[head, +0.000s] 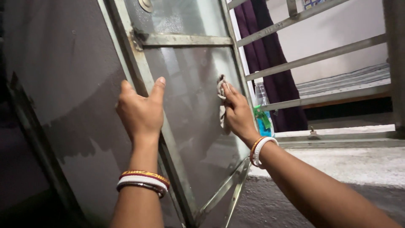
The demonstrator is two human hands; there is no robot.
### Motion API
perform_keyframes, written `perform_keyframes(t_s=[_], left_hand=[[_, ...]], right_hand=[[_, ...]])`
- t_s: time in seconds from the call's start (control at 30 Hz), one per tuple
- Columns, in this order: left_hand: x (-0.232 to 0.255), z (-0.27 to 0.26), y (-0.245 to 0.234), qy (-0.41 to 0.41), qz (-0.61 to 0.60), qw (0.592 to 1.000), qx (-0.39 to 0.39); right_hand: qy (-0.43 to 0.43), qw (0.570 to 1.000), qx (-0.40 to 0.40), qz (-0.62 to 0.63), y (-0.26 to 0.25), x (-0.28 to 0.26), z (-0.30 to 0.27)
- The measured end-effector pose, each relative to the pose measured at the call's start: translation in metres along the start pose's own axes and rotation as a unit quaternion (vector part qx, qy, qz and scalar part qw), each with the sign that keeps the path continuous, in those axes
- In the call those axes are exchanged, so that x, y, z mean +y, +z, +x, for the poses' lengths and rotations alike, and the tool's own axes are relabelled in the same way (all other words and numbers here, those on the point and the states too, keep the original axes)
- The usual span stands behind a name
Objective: The person wipes a metal window screen with a cloth, moving systematically across the surface to clean it. The person uses both hands to hold the screen and wipe it with a cloth.
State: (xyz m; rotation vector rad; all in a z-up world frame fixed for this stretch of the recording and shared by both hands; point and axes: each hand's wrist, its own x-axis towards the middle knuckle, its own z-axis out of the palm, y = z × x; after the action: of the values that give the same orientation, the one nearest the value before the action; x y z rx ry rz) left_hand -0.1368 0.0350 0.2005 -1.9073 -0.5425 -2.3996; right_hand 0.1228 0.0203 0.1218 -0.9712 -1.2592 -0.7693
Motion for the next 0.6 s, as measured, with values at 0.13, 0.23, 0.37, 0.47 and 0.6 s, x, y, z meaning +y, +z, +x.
perform_keyframes(t_s=[0.13, 0.23, 0.37, 0.47, 0.6], left_hand=[[0.001, 0.0, -0.001, 0.014, 0.006, 1.0, 0.003], [0.0, 0.0, -0.002, 0.014, -0.005, 1.0, 0.0], [-0.001, 0.0, -0.003, 0.027, 0.018, 0.999, -0.002], [0.0, -0.001, -0.005, -0.012, -0.009, 1.0, -0.02], [0.0, -0.003, -0.006, 0.004, 0.017, 1.0, -0.019]], right_hand=[[-0.028, 1.0, 0.009, 0.002, 0.004, -0.002, -0.014], [-0.037, 0.999, -0.007, 0.033, -0.002, -0.001, -0.02], [-0.018, 1.0, -0.019, 0.004, -0.011, 0.02, -0.018], [0.017, 0.998, -0.008, 0.055, -0.012, 0.04, -0.006], [0.004, 1.0, 0.003, 0.018, -0.009, 0.038, 0.0]])
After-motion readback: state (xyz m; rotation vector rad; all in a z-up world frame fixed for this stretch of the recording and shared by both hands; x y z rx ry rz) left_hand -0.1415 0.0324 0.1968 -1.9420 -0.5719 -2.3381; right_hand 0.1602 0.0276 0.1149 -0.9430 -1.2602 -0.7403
